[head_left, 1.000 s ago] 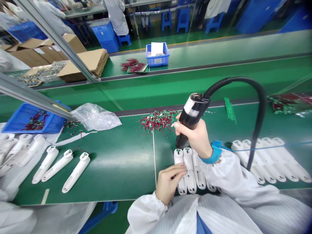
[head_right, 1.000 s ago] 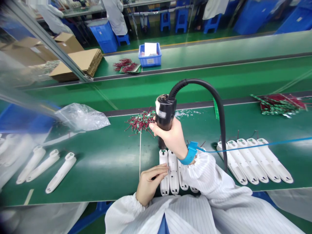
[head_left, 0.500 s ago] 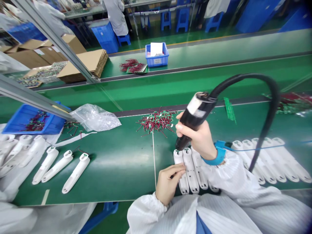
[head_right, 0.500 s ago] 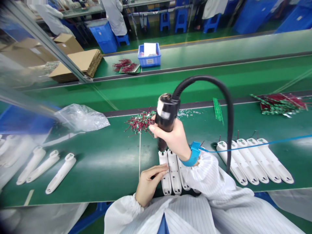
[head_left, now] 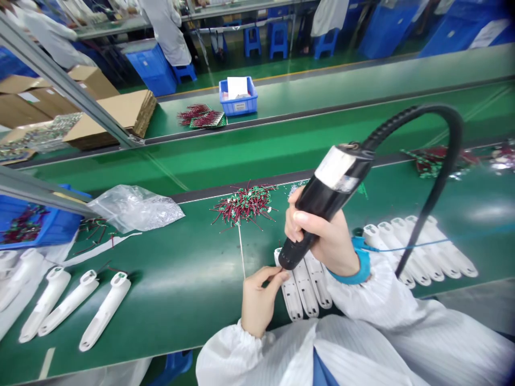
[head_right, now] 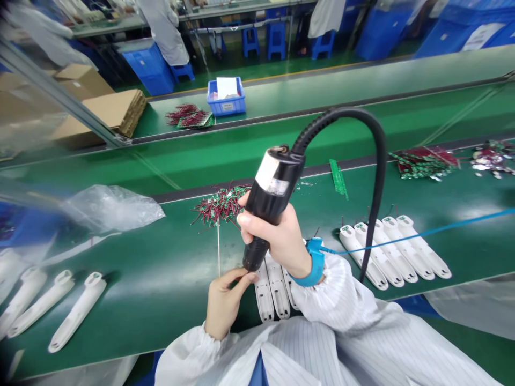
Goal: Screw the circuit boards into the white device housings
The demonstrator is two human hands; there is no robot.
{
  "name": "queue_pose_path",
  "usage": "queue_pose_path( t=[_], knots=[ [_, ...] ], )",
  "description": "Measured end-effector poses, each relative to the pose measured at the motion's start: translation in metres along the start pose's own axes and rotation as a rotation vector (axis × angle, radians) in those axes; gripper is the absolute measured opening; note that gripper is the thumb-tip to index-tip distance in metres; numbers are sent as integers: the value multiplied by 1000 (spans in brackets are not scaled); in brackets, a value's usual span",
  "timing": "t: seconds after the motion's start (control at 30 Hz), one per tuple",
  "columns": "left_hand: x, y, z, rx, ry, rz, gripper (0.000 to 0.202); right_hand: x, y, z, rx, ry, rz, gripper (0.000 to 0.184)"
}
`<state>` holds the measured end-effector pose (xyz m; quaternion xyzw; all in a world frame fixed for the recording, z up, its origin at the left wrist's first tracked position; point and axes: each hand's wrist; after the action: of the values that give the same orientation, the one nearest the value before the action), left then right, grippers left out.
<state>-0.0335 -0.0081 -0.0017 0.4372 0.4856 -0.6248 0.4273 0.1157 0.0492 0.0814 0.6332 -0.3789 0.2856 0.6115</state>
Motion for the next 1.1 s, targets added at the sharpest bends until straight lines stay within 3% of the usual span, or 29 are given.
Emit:
queue_pose_path(
  t=[0.23,0.6,0.73,0.83,0.97,1.1],
  knots=[
    [-6,-7,5,-25,349,-527,22,-5,1,9,43,42,36,24],
    [-12,-7,6,20,396,-542,27,3,2,19,33,18,85,25],
    [-13,-7,9,41,327,-416,27,12,-1,26,34,-48,149,23],
    [-9,-13,10,23,197,-384,26,30,-14,31,-3,-165,217,22],
    [7,-19,7,113,-71,-484,19,64,-42,41,-261,-344,255,17],
    [20,-9,4,263,-204,-353,25,87,-69,61,-584,-442,310,16]
  ],
)
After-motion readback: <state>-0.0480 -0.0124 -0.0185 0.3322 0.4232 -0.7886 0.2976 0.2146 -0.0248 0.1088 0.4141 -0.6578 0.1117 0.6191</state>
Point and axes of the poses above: each hand's wrist, its own z-axis away from the middle knuckle, its own y-axis out of the palm, x = y × z, and after that the axes turned 4 degrees about -x, right-handed
